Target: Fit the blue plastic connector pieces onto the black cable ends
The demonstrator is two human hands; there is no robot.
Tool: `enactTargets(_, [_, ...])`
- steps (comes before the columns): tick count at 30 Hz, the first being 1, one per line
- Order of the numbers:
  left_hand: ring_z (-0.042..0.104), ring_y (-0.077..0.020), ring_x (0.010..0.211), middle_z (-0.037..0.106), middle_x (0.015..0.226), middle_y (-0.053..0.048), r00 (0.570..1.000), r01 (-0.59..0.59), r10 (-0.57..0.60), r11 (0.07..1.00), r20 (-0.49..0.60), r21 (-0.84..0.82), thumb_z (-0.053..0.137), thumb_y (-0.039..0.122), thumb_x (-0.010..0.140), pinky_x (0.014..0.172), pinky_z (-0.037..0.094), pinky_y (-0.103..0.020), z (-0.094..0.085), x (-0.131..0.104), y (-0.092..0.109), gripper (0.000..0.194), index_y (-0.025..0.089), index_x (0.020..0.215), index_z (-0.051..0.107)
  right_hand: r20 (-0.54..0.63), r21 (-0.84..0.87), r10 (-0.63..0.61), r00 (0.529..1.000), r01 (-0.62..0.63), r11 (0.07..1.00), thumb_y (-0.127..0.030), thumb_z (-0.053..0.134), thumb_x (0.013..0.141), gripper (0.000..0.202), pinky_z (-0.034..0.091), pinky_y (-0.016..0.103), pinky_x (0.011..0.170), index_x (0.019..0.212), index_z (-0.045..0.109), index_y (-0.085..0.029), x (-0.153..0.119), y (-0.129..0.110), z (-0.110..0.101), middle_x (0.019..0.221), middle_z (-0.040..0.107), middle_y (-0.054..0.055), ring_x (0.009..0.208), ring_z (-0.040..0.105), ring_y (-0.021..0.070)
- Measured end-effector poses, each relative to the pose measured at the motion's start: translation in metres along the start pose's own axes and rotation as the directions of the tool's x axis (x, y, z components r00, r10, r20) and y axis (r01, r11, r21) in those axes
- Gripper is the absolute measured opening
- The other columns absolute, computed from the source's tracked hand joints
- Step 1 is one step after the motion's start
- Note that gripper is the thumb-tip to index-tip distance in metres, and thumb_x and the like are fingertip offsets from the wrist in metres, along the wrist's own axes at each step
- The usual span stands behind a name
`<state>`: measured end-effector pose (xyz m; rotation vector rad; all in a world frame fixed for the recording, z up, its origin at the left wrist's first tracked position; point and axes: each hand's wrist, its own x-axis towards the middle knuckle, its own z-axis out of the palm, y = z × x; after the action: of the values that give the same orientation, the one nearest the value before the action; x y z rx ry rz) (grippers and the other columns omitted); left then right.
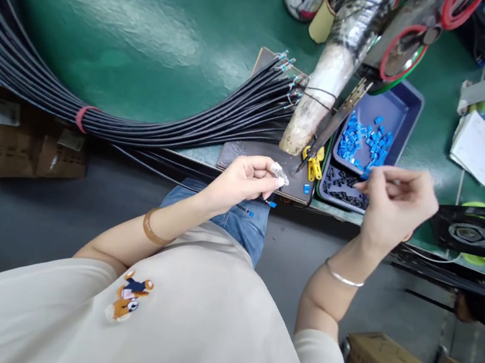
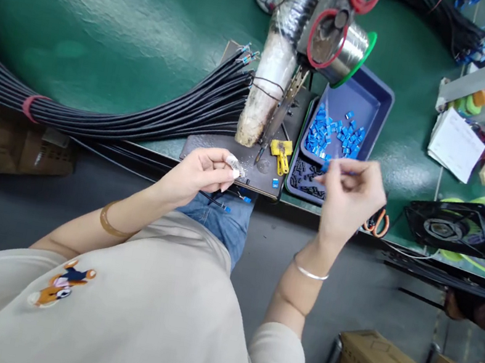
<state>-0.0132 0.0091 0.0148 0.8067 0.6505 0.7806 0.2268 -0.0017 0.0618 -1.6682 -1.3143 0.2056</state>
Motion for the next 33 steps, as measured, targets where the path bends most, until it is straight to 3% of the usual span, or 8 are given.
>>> enactTargets(2, [0.028, -0.0013, 0.041, 0.051, 0.052, 0.006, 1.0, -0.024, 0.025, 0.999, -0.01, 0.046, 0.07, 0.023, 0.078, 0.039, 0.015, -0.018, 0.003, 0.002, 0.0, 0.015, 0.015, 0.076, 0.059, -0.001, 0.133, -0.02, 1.0, 0.02, 0.991, -0.024, 0.072, 0.081, 0.013, 0.055, 0.028, 0.057, 0.077, 0.06, -0.021, -0.037, -0.023, 0.009, 0.081, 0.069, 0.001, 0.062, 0.067, 0.0128])
enactTargets(4, [0.033, -0.002, 0.044, 0.05, 0.051, 0.006, 0.998, -0.058, 0.06, 0.993, -0.013, 0.099, 0.07, 0.021, 0.078, 0.041, 0.021, -0.017, 0.005, 0.003, 0.001, 0.013, 0.014, 0.074, 0.059, 0.032, 0.133, -0.076, 0.997, 0.072, 0.989, -0.022, 0.072, 0.081, 0.009, 0.059, 0.032, 0.064, 0.078, 0.064, -0.021, -0.067, -0.035, 0.021, 0.084, 0.069, 0.001, 0.074, 0.07, 0.0155])
enactTargets(8, [0.034, -0.0018, 0.047, 0.044, 0.054, 0.006, 0.996, -0.088, 0.09, 0.982, -0.005, 0.169, 0.07, 0.021, 0.078, 0.044, 0.026, -0.016, 0.009, 0.004, 0.001, 0.013, 0.014, 0.073, 0.06, -0.032, 0.163, -0.185, 0.982, 0.188, 0.969, -0.016, 0.069, 0.083, 0.012, 0.061, 0.039, 0.078, 0.089, 0.068, -0.027, -0.096, -0.037, 0.039, 0.094, 0.071, 0.0, 0.088, 0.07, 0.0174])
enactTargets(15, [0.039, -0.0025, 0.05, 0.051, 0.06, 0.003, 0.999, -0.031, 0.028, 0.978, 0.018, 0.207, 0.074, 0.023, 0.074, 0.046, 0.031, -0.015, 0.007, 0.005, -0.002, 0.015, 0.012, 0.075, 0.065, 0.074, 0.396, -0.005, 0.997, -0.024, 0.918, -0.023, 0.064, 0.088, 0.002, 0.061, 0.034, 0.074, 0.087, 0.063, -0.024, -0.098, -0.033, 0.045, 0.094, 0.069, 0.002, 0.085, 0.071, 0.0162])
enactTargets(19, [0.04, -0.0025, 0.05, 0.052, 0.06, 0.003, 0.999, -0.025, 0.018, 0.977, 0.036, 0.213, 0.074, 0.022, 0.074, 0.046, 0.032, -0.015, 0.006, 0.005, -0.003, 0.013, 0.012, 0.075, 0.065, 0.086, 0.423, 0.012, 0.996, -0.048, 0.905, -0.023, 0.063, 0.088, 0.003, 0.061, 0.032, 0.073, 0.086, 0.061, -0.024, -0.099, -0.035, 0.046, 0.093, 0.069, 0.001, 0.083, 0.071, 0.015])
enactTargets(24, [0.032, -0.0025, 0.049, 0.043, 0.056, 0.006, 0.999, -0.052, 0.051, 0.969, 0.009, 0.243, 0.071, 0.021, 0.076, 0.046, 0.027, -0.017, 0.007, 0.005, -0.003, 0.014, 0.013, 0.071, 0.061, -0.005, 0.355, 0.009, 1.0, -0.006, 0.935, -0.02, 0.066, 0.086, 0.004, 0.061, 0.035, 0.073, 0.086, 0.065, -0.024, -0.099, -0.033, 0.046, 0.093, 0.068, 0.002, 0.085, 0.07, 0.0159])
enactTargets(33, [0.026, -0.004, 0.047, 0.036, 0.051, 0.007, 0.997, -0.072, 0.067, 0.957, 0.029, 0.281, 0.067, 0.02, 0.077, 0.047, 0.02, -0.021, 0.006, 0.006, -0.003, 0.013, 0.016, 0.069, 0.057, -0.034, 0.176, -0.217, 0.976, 0.22, 0.96, -0.017, 0.07, 0.081, 0.013, 0.062, 0.038, 0.075, 0.087, 0.069, -0.029, -0.101, -0.029, 0.045, 0.089, 0.072, -0.001, 0.083, 0.07, 0.0172])
